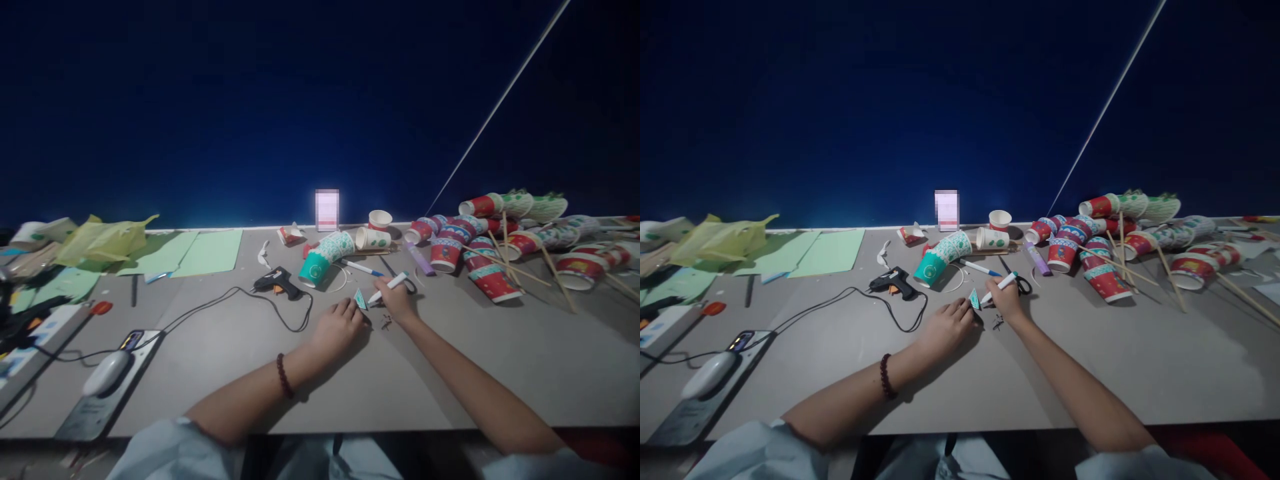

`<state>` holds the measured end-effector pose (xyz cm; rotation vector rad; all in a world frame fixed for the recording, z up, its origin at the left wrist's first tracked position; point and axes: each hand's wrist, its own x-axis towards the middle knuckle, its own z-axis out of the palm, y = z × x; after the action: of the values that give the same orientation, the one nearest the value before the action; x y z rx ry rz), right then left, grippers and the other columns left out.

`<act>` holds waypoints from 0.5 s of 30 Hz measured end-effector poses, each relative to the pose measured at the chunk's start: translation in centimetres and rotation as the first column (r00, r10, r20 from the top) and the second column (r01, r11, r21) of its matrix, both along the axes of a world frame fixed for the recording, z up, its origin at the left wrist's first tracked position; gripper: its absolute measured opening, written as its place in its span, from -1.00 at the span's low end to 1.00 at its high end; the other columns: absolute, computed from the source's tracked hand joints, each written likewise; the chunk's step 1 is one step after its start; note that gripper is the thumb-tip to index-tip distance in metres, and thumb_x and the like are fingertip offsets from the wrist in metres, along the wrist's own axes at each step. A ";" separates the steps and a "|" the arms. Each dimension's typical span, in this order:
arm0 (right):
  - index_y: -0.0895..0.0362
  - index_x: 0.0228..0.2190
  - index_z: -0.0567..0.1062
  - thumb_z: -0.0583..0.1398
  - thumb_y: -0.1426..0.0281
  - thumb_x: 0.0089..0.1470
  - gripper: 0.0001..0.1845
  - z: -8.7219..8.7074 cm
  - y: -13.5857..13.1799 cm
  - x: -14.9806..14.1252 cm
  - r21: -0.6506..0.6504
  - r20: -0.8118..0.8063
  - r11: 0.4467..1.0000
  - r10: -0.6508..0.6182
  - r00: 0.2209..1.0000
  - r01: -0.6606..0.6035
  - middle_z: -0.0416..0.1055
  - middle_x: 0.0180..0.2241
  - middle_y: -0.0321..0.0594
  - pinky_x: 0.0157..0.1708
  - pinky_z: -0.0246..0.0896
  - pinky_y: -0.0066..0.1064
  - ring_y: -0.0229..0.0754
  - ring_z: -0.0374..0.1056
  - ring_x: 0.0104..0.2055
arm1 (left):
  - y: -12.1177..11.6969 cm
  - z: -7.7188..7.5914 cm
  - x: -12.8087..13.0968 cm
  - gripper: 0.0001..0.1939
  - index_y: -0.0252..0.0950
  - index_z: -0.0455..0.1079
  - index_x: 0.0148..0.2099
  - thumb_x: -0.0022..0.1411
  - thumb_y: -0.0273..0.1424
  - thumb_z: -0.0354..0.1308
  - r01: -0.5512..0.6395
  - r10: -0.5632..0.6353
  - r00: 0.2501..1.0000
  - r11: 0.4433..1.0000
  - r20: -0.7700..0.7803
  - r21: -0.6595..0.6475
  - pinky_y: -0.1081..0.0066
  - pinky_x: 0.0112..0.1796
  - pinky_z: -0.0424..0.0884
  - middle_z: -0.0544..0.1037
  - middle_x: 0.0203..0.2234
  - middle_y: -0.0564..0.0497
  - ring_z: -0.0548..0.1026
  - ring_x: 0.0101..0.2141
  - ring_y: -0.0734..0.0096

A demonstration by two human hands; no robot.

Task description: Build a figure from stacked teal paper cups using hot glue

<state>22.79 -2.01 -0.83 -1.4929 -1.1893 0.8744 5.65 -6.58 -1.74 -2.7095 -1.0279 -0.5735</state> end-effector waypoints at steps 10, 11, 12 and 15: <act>0.08 -0.81 0.20 0.11 0.23 -0.19 -0.67 0.0 -0.1 0.0 0.039 0.017 0.995 0.094 0.995 -0.094 0.10 -0.80 -0.40 -0.68 -0.01 -0.47 -0.32 0.06 -0.70 | 0.1 0.1 0.0 -0.77 -0.39 0.40 -0.19 0.30 -0.31 0.06 0.000 0.000 1.000 1.000 0.011 0.020 0.29 -0.23 0.43 0.55 -0.14 -0.21 0.49 -0.09 0.14; 0.08 -0.81 0.19 0.11 0.22 -0.18 -0.66 -0.1 -0.1 0.0 0.039 0.016 0.994 0.099 0.995 -0.100 0.10 -0.79 -0.40 -0.68 -0.01 -0.47 -0.32 0.06 -0.70 | 0.1 0.0 0.0 -0.78 -0.39 0.40 -0.19 0.30 -0.31 0.07 -0.004 0.004 1.000 1.000 0.012 0.017 0.28 -0.23 0.43 0.55 -0.14 -0.21 0.49 -0.09 0.14; 0.07 -0.81 0.18 0.12 0.22 -0.17 -0.65 -0.2 -0.1 0.0 0.041 0.016 0.993 0.108 0.994 -0.108 0.11 -0.79 -0.40 -0.68 0.00 -0.47 -0.32 0.06 -0.69 | 0.1 0.0 0.0 -0.79 -0.39 0.40 -0.19 0.30 -0.32 0.07 -0.005 0.005 1.000 1.000 0.011 0.017 0.28 -0.23 0.43 0.55 -0.13 -0.22 0.48 -0.08 0.14; 0.07 -0.81 0.17 0.12 0.25 -0.16 -0.65 -0.5 0.0 0.0 0.065 0.043 0.988 0.136 0.990 -0.138 0.10 -0.79 -0.40 -0.68 0.01 -0.48 -0.32 0.06 -0.69 | 0.1 -0.1 0.0 -0.79 -0.38 0.40 -0.17 0.29 -0.33 0.07 -0.004 0.004 1.000 1.000 0.002 0.015 0.27 -0.21 0.43 0.53 -0.10 -0.22 0.47 -0.06 0.13</act>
<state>22.79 -2.04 -1.33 -1.3910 -1.3494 0.8912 5.66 -6.53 -1.89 -2.6935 -1.0257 -0.5814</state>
